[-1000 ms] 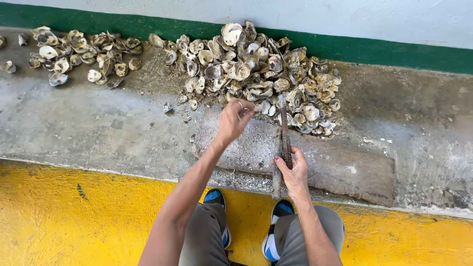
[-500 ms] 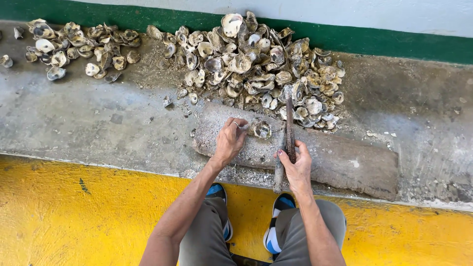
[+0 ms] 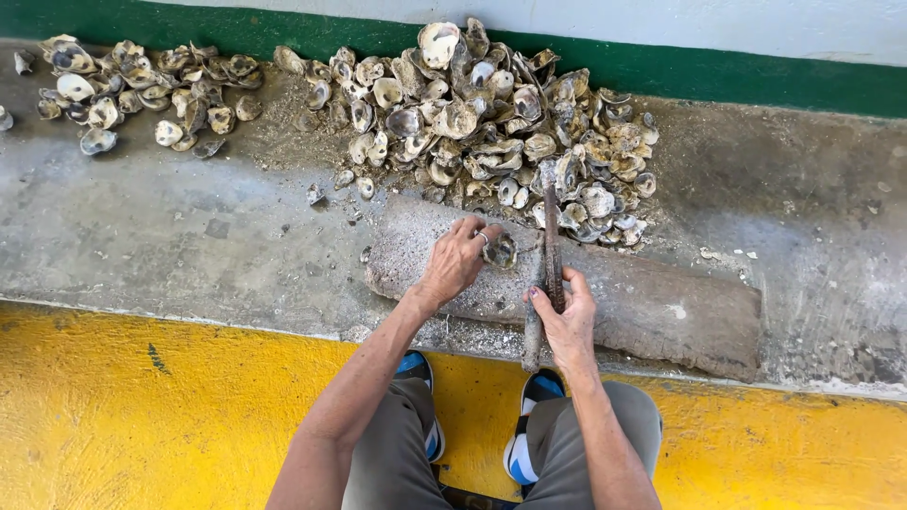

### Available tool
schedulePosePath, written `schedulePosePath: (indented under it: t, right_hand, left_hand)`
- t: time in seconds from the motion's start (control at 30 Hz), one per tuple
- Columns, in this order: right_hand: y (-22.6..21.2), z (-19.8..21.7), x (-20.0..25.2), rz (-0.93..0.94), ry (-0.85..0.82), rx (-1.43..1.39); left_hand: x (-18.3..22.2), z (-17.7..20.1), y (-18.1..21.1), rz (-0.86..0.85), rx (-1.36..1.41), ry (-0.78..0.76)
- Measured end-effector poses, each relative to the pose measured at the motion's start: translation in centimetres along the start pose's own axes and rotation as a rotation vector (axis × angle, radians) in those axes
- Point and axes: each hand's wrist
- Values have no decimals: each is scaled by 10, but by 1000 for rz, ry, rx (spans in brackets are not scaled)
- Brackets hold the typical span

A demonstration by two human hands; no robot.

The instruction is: Breaking open oyster or clam shells using a stick and a metal tool on a block.

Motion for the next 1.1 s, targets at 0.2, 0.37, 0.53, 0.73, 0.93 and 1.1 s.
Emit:
schedulePosePath:
  t: [0.2, 0.37, 0.53, 0.73, 0.93, 1.1]
  right_hand:
    - [-6, 1, 2, 10, 17, -21]
    - [-2, 3, -1, 20, 12, -57]
    - [-5, 3, 2, 16, 21, -15]
    - [-9, 6, 5, 40, -9, -45]
    - [-4, 7, 3, 109, -96, -18]
    - [1, -9, 3, 35, -140, 80]
  left_hand:
    - [1, 23, 26, -126, -176, -2]
    - [1, 34, 29, -169, -167, 27]
    - [-3, 44, 34, -206, -192, 91]
    - [-2, 40, 34, -89, -170, 81]
    - [0, 25, 32, 33, -114, 123]
    - [-1, 25, 34, 78, -94, 114]
Point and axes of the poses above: each hand's wrist, its own x-axis away from the middle knuckle, its own z-axis out of the back of the hand, y = z × x, and after that the axes turned 11 degrees about -z, right-handed
